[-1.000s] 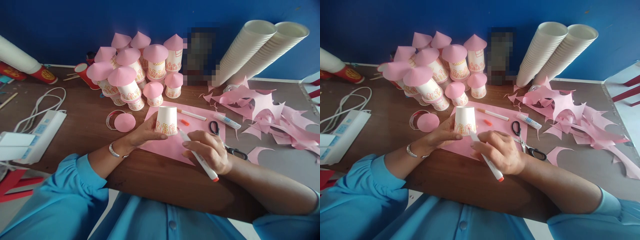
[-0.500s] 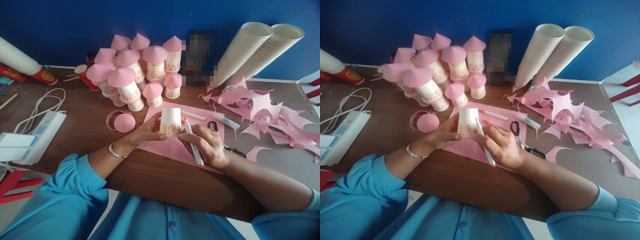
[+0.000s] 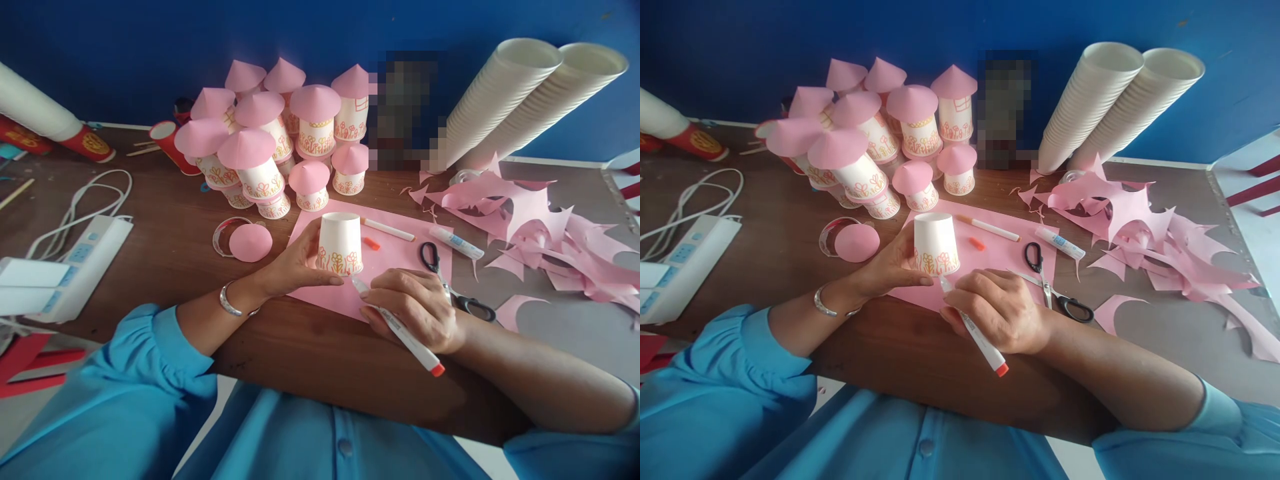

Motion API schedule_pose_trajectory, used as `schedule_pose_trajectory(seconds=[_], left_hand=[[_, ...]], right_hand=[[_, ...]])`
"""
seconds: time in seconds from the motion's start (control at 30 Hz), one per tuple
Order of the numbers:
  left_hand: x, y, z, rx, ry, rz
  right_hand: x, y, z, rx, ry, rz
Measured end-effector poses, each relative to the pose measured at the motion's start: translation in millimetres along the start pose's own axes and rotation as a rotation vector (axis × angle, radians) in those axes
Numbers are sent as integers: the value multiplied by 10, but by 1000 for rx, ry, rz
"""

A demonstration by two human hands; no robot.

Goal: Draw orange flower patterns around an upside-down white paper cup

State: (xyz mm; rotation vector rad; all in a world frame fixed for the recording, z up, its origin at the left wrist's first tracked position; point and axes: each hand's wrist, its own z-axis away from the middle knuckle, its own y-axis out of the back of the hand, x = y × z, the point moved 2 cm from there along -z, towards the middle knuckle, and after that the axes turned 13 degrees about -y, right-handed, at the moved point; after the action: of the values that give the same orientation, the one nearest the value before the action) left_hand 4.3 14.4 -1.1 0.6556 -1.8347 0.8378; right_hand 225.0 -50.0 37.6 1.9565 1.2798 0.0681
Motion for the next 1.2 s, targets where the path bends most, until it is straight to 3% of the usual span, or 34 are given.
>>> schedule_pose_trajectory(seconds=[0.47,0.73,0.93,1.07,1.2], left_hand=[[11,-19,0,5,36,-9],[17,0,-9,-1,-1,-42],[15,-19,-17,-22,1,18],[-37,19,9,7,10,38],[-54,39,45,35,23,100]], right_hand=[[4,-13,-22,-3,26,41],[-5,14,-29,-2,42,-46],[43,26,-3,40,57,51],[123,9,28,99,-39,189],[190,-21,52,130,-113,163]])
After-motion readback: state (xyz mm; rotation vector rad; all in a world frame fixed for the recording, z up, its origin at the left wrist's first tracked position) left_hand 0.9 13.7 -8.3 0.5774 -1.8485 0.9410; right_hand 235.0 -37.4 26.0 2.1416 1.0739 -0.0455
